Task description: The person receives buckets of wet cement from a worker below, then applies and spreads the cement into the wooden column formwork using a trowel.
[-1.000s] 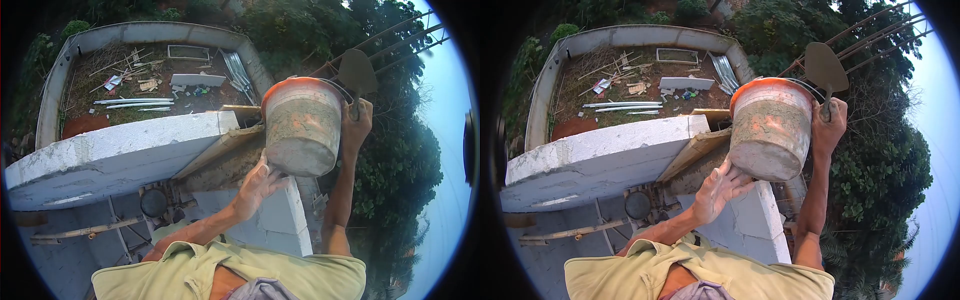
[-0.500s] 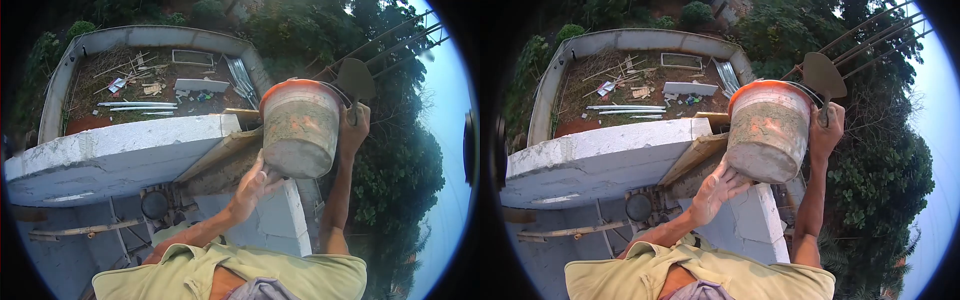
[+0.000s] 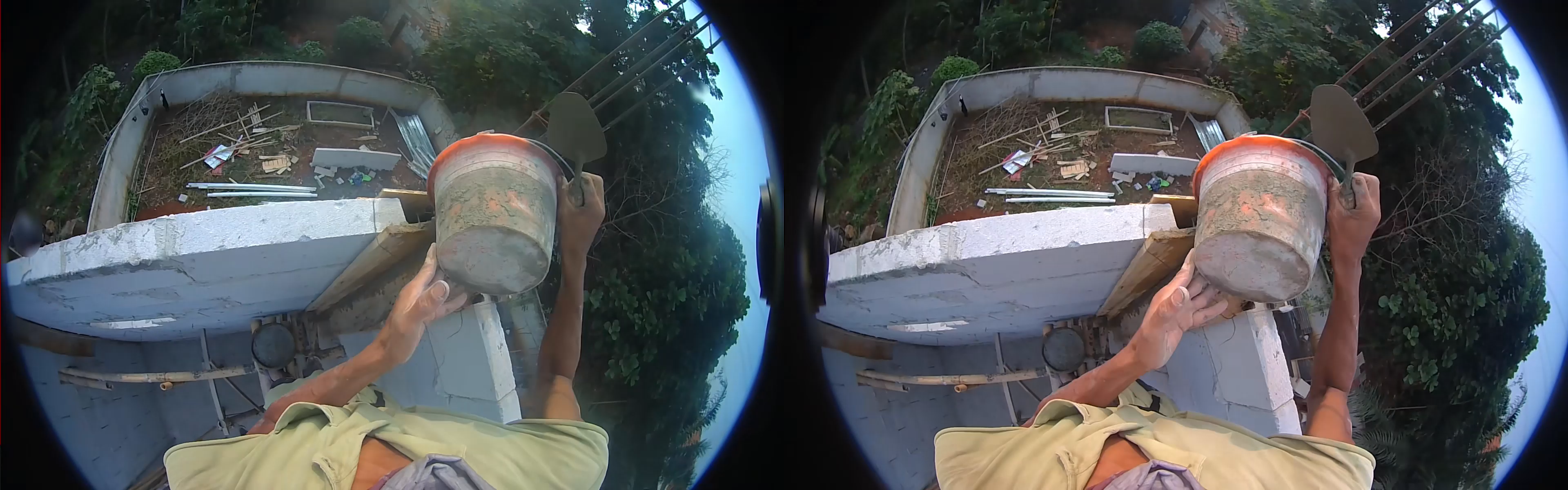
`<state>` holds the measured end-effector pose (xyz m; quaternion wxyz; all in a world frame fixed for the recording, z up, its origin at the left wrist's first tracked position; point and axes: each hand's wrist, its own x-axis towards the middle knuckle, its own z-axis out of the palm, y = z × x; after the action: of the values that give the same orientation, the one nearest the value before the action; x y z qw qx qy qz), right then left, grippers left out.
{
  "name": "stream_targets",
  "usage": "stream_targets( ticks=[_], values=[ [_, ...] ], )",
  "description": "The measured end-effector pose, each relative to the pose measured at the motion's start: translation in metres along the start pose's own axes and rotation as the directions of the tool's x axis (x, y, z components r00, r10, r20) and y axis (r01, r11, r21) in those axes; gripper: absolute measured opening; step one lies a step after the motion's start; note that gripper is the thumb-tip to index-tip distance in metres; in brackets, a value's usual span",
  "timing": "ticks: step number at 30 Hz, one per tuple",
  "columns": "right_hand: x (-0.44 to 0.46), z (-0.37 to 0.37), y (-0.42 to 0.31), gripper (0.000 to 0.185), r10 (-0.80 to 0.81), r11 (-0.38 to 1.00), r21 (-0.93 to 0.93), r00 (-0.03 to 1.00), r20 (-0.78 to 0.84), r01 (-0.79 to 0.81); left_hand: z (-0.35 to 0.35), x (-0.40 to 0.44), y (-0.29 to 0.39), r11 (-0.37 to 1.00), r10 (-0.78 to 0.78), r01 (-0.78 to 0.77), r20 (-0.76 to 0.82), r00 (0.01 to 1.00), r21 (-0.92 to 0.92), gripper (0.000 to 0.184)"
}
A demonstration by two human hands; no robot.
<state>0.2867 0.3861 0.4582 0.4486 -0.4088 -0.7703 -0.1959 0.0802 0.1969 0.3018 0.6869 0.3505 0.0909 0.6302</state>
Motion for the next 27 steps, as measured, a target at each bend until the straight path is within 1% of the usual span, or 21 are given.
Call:
stream_targets(
  ticks=[1,3,4,5,7,8,9,11,12,13,14,15,16,17,18,21,22,23,24,25,27],
  values=[
    [-0.003,-0.003,0.001,0.016,-0.042,0.998,0.039,0.998,-0.046,0.044,-0.001,0.007,0.000,0.998,-0.026,0.023,-0.042,0.999,-0.053,0.132],
    [-0.004,-0.009,-0.010,0.016,-0.074,0.996,0.035,0.969,-0.234,0.085,0.001,0.007,0.002,0.999,0.039,-0.039,-0.011,0.999,0.000,0.131],
    [-0.004,-0.013,-0.016,0.015,0.103,0.989,0.130,0.961,-0.258,-0.071,0.003,-0.001,-0.001,0.998,0.052,-0.052,0.005,0.999,0.026,0.130],
    [-0.003,-0.016,-0.012,0.016,0.097,0.991,0.109,0.964,-0.248,-0.072,0.003,0.001,0.000,0.998,0.043,-0.042,-0.005,0.999,0.038,0.130],
    [-0.005,-0.008,0.006,0.017,0.069,0.997,0.051,0.995,-0.071,-0.065,0.006,0.007,0.001,0.990,-0.019,0.020,-0.013,1.000,0.136,0.127],
    [-0.004,-0.005,0.006,0.018,0.015,1.000,0.022,0.999,-0.045,-0.014,0.009,0.002,-0.003,0.989,-0.018,0.020,-0.012,1.000,0.144,0.127],
    [-0.003,-0.008,0.003,0.018,-0.002,0.999,0.032,0.998,-0.063,0.004,0.009,0.003,-0.007,0.994,-0.001,0.004,-0.021,1.000,0.110,0.127],
    [-0.009,-0.019,-0.008,0.018,0.034,0.984,0.178,0.984,-0.174,-0.002,0.007,0.009,-0.012,0.996,0.021,-0.017,-0.042,0.999,0.090,0.127],
    [-0.007,-0.027,-0.009,0.016,-0.068,0.981,0.165,0.982,-0.179,0.098,0.006,0.006,-0.017,0.995,0.045,-0.040,-0.058,0.997,0.087,0.126],
    [-0.004,-0.036,-0.006,0.013,0.011,0.951,0.310,0.996,-0.090,0.018,0.005,0.003,-0.022,0.995,0.064,-0.059,-0.071,0.995,0.082,0.126],
    [-0.001,-0.048,-0.014,0.013,0.157,0.852,0.501,0.987,0.035,-0.153,0.005,-0.002,-0.026,0.996,0.047,-0.041,-0.072,0.996,0.085,0.126],
    [0.004,-0.062,-0.025,0.013,0.271,0.697,0.645,0.948,0.169,-0.314,0.003,-0.003,-0.027,0.994,0.083,-0.074,-0.117,0.990,0.076,0.125],
    [0.009,-0.077,-0.035,0.013,0.292,0.703,0.636,0.944,0.152,-0.319,0.003,-0.003,-0.027,0.992,0.116,-0.106,-0.156,0.981,0.067,0.125],
    [0.013,-0.090,-0.047,0.013,0.274,0.609,0.677,0.911,0.309,-0.413,0.003,-0.005,-0.025,0.994,0.092,-0.083,-0.135,0.987,0.066,0.125],
    [0.015,-0.098,-0.056,0.014,0.237,0.508,0.694,0.858,0.456,-0.509,0.000,-0.008,-0.022,0.993,0.109,-0.101,-0.156,0.982,0.057,0.125],
    [0.024,-0.103,-0.076,0.015,-0.008,0.288,0.808,0.843,0.539,-0.514,-0.011,-0.024,-0.013,0.994,0.105,-0.099,-0.169,0.980,0.043,0.123],
    [0.028,-0.103,-0.083,0.015,0.014,0.288,0.807,0.845,0.534,-0.515,-0.014,-0.028,-0.008,0.993,0.116,-0.119,-0.180,0.977,-0.006,0.122],
    [0.032,-0.101,-0.090,0.014,-0.121,0.221,0.826,0.825,0.551,-0.519,-0.016,-0.035,-0.004,0.988,0.128,-0.141,-0.198,0.972,-0.056,0.120],
    [0.034,-0.101,-0.100,0.014,-0.260,0.149,0.836,0.795,0.548,-0.528,-0.018,-0.047,0.000,0.980,0.113,-0.154,-0.280,0.953,-0.128,0.110],
    [0.036,-0.102,-0.115,0.014,-0.251,0.144,0.836,0.797,0.549,-0.530,-0.026,-0.057,0.001,0.982,0.103,-0.143,-0.281,0.954,-0.124,0.110],
    [0.037,-0.102,-0.144,0.015,-0.266,0.018,0.784,0.753,0.602,-0.621,-0.057,-0.079,-0.001,0.987,0.133,-0.161,-0.491,0.861,-0.015,0.091]
  ],
)
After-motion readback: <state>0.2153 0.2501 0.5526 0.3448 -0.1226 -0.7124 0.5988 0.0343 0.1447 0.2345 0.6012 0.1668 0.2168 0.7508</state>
